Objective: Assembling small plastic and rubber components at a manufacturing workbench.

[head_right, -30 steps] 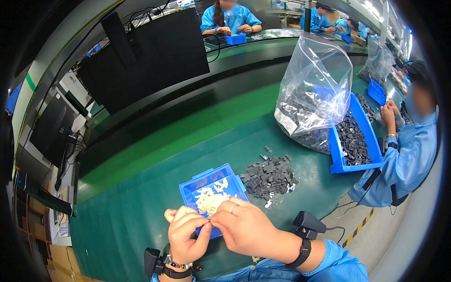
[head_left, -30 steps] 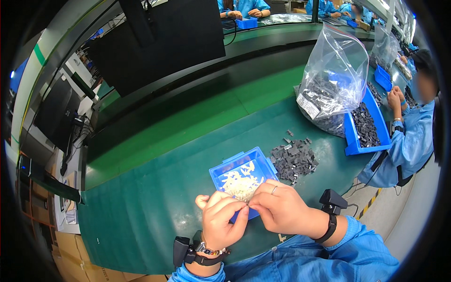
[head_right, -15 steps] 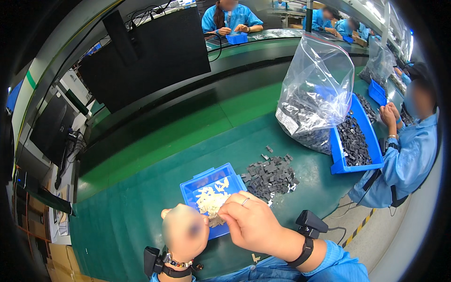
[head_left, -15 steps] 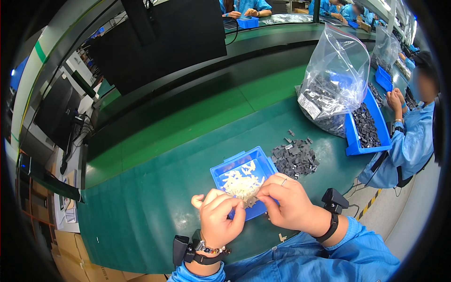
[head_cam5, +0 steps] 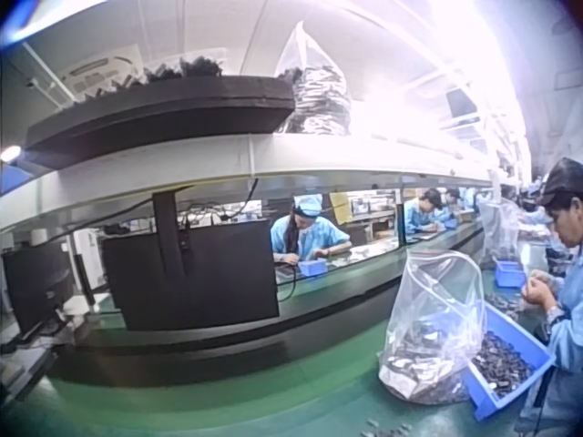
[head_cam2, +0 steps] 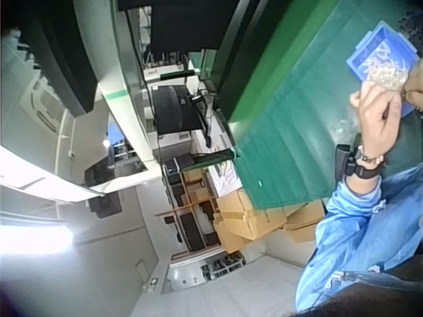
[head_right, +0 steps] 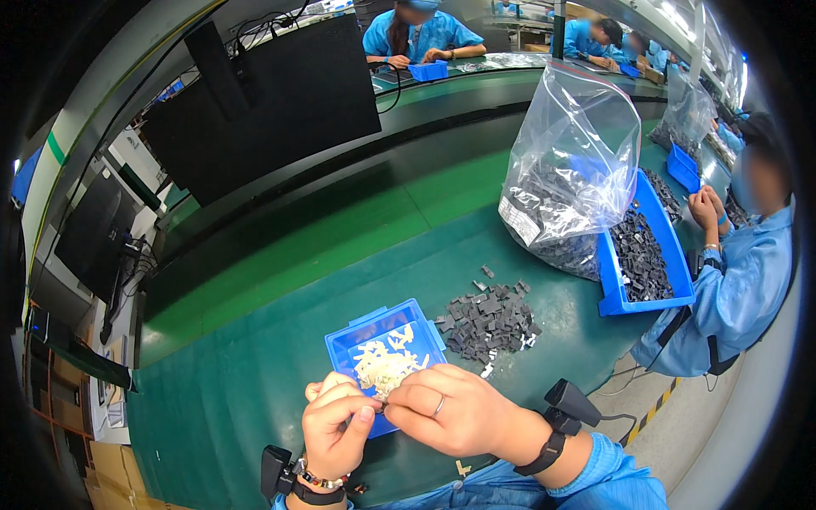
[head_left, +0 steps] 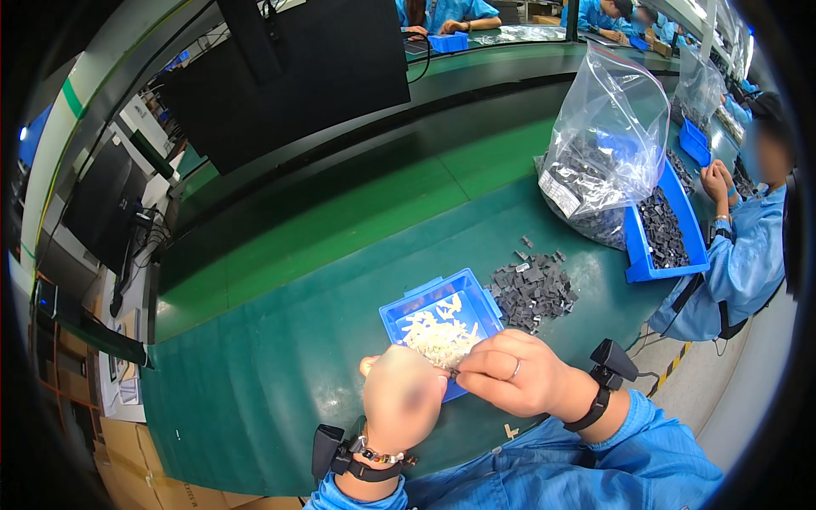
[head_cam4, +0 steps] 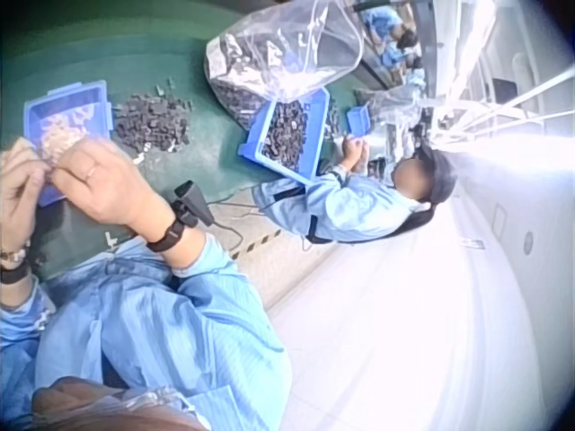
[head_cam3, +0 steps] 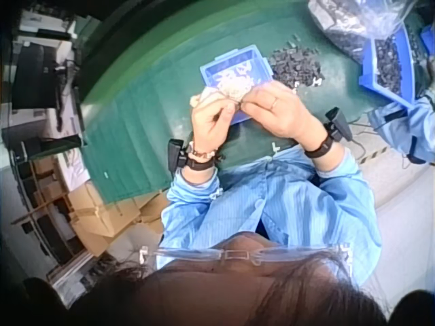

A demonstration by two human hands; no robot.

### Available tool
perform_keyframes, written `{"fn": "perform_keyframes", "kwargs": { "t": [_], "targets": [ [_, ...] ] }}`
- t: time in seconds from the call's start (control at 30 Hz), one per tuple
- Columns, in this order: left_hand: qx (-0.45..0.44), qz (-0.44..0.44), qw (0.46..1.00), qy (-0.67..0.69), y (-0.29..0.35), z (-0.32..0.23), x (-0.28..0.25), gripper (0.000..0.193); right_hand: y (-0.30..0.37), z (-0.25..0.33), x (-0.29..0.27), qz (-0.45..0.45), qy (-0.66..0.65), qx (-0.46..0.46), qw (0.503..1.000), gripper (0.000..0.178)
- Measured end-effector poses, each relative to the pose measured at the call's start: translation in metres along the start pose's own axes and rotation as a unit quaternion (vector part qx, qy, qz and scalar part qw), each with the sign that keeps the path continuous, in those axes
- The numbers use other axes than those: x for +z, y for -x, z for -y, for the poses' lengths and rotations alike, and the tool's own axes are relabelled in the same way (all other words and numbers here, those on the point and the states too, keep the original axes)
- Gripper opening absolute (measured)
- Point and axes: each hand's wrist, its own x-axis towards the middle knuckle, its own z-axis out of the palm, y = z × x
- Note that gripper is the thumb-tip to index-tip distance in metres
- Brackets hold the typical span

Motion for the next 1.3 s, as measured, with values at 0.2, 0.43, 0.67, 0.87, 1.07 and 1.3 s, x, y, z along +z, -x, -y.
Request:
{"fn": "perform_keyframes", "kwargs": {
  "t": [0.2, 0.43, 0.67, 0.87, 1.07, 1.3],
  "targets": [
    [-0.020, -0.007, 0.998, 0.061, 0.001, 0.002, 0.002, 0.006, 0.002, 0.000, 0.001, -0.001, -0.014, -0.019, 1.000, 0.022],
    [-0.009, -0.057, 0.995, 0.083, 0.001, 0.000, 0.005, 0.009, 0.011, 0.006, 0.017, -0.075, -0.101, 0.073, 0.989, 0.025],
    [0.012, -0.076, 0.995, 0.070, 0.003, 0.001, 0.006, 0.013, 0.003, 0.018, 0.014, -0.092, -0.181, 0.230, 0.952, 0.018],
    [0.045, -0.030, 0.998, 0.035, 0.003, -0.001, 0.003, 0.006, 0.005, 0.025, 0.007, -0.070, -0.271, 0.294, 0.914, 0.011],
    [0.020, -0.073, 0.997, -0.012, 0.006, 0.003, 0.004, 0.011, 0.043, 0.021, -0.015, -0.063, -0.214, 0.282, 0.933, 0.018],
    [0.000, -0.087, 0.996, -0.035, 0.003, -0.006, 0.008, 0.010, 0.099, 0.012, -0.013, -0.002, -0.004, 0.265, 0.964, 0.058]
  ]
}}
